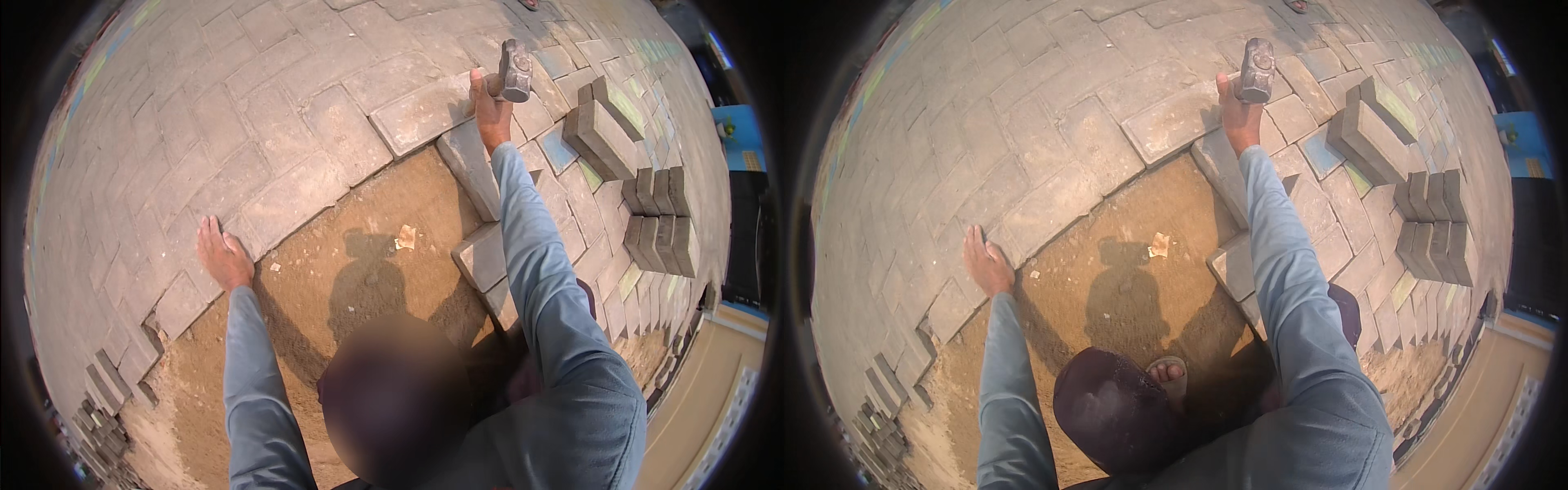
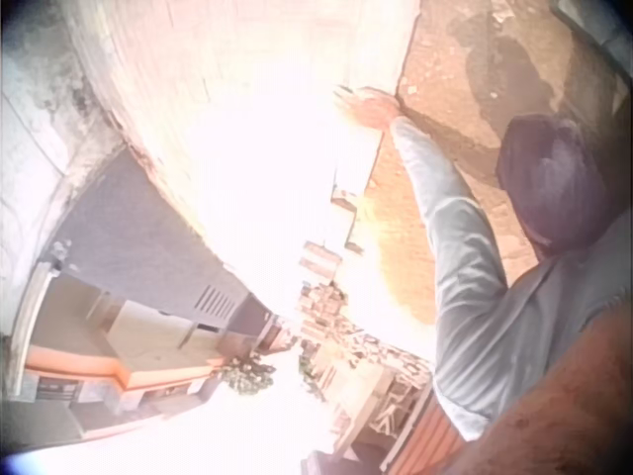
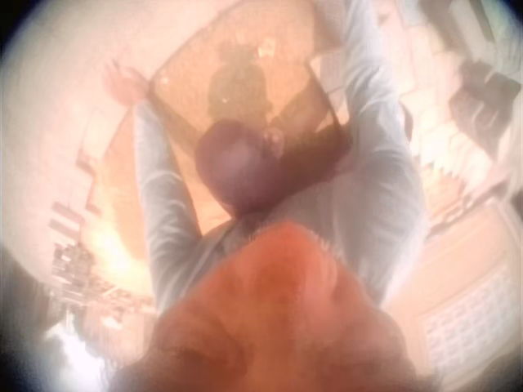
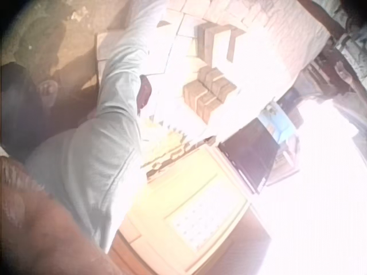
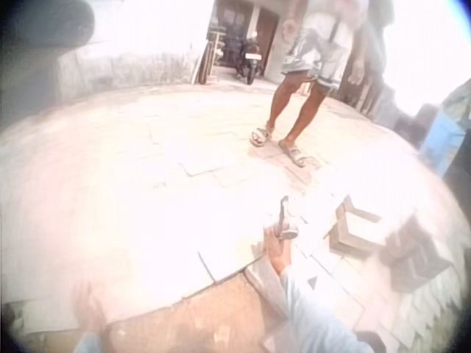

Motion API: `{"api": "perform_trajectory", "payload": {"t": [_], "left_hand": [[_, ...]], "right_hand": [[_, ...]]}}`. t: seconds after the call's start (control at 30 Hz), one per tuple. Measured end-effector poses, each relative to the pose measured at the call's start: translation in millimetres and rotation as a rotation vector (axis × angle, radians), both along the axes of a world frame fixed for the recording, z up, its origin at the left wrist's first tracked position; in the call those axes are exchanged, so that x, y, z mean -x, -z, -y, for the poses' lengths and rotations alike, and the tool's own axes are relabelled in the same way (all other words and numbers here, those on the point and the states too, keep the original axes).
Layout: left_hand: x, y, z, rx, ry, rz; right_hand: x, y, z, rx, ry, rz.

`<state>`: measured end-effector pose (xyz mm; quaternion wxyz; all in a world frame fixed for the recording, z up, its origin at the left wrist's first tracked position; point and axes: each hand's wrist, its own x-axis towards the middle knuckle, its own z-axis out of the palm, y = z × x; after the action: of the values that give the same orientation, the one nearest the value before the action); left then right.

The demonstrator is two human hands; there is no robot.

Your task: The person kneels on the ground and lays rectangular pavers onto a prepared sand bed. They use a hammer to tap the pavers into place and a trowel to level the sand. A tape measure is used to check spacing.

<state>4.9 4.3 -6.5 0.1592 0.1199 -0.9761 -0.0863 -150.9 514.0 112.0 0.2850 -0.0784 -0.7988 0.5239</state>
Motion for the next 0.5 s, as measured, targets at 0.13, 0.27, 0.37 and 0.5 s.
{"api": "perform_trajectory", "payload": {"t": [0.13,0.27,0.37,0.5], "left_hand": [[-5.8,-0.5,4.8,0.002,0.014,-0.005],[-5.4,-2.4,10.6,0.0,-0.009,-0.014],[-5.5,-1.2,5.5,-0.002,-0.022,0.003],[-5.0,-1.6,7.1,0.024,-0.022,0.014]], "right_hand": [[9.8,-32.0,-12.9,0.248,-0.161,-0.052],[28.5,-154.0,-9.3,0.415,-0.454,-0.464],[36.3,-251.1,9.8,0.232,-0.728,-0.764],[44.4,-202.1,10.7,0.224,-0.544,-0.789]]}}
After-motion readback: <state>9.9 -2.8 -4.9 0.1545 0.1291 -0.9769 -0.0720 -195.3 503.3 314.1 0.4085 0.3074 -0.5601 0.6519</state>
